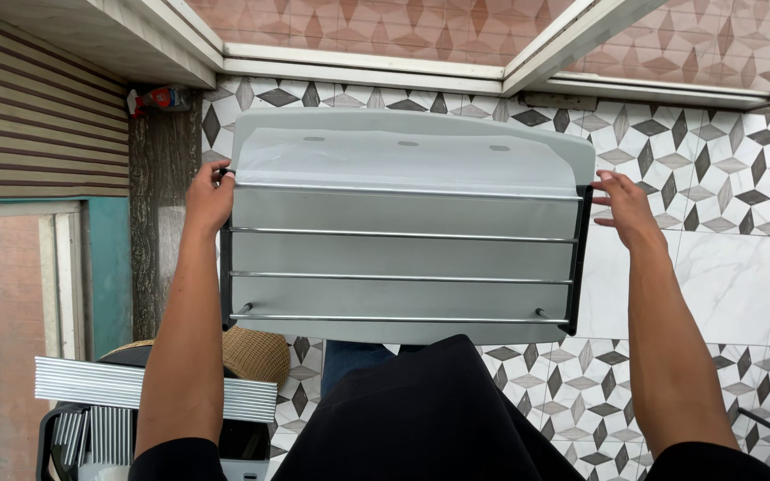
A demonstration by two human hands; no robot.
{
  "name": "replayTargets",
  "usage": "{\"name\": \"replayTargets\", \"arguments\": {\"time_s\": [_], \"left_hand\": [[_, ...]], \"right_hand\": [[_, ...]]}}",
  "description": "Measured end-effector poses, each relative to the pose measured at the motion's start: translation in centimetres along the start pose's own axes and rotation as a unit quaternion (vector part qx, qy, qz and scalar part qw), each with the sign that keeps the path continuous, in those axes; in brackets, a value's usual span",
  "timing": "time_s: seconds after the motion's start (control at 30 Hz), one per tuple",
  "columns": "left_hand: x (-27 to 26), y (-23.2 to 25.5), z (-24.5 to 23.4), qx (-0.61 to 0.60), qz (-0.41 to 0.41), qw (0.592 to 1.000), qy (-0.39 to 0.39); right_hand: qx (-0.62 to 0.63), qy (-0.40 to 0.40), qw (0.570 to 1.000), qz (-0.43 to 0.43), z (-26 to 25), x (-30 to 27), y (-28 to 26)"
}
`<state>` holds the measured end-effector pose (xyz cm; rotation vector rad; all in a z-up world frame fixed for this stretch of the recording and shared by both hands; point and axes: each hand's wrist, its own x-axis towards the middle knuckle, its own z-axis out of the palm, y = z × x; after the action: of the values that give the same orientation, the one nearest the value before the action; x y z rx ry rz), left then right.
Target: The person assembles a small table by inserting metal rods into a grey plastic tabletop, then attaches black side supports and secures them with small metal pins. The person also places a translucent plastic sheet over the assembled frame.
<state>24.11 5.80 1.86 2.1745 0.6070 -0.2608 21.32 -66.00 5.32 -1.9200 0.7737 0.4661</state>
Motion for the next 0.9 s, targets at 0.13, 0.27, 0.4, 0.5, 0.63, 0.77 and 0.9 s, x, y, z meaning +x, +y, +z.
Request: {"name": "replayTargets", "arguments": {"time_s": [0.13, 0.27, 0.4, 0.5, 0.63, 0.77, 0.9], "left_hand": [[1.7, 2.9, -0.1, 0.121, -0.006, 0.992, -0.036], [2.8, 5.7, 0.6, 0.1, -0.018, 0.993, -0.056], [2.9, 7.5, 0.5, -0.022, 0.059, 0.998, -0.006], [2.3, 8.3, -0.9, -0.197, 0.111, 0.974, -0.014], [-0.3, 8.7, -3.3, -0.267, 0.163, 0.95, 0.013], [-4.2, 7.8, -5.9, -0.279, 0.154, 0.947, -0.027], [-8.3, 6.6, -6.2, -0.15, 0.151, 0.974, -0.074]], "right_hand": [[-0.097, -0.024, 0.992, -0.076, 1.6, 3.1, -2.1], [-0.127, -0.007, 0.991, -0.053, 3.4, 4.2, -3.9], [0.003, 0.038, 0.995, -0.087, 4.1, 3.0, -5.4], [0.137, 0.048, 0.983, -0.116, 3.2, 2.0, -5.9], [0.292, 0.028, 0.946, -0.136, 1.5, 0.6, -5.2], [0.297, -0.027, 0.927, -0.227, 0.2, -3.2, -2.6], [0.223, -0.042, 0.951, -0.212, 0.8, -7.6, -0.5]]}}
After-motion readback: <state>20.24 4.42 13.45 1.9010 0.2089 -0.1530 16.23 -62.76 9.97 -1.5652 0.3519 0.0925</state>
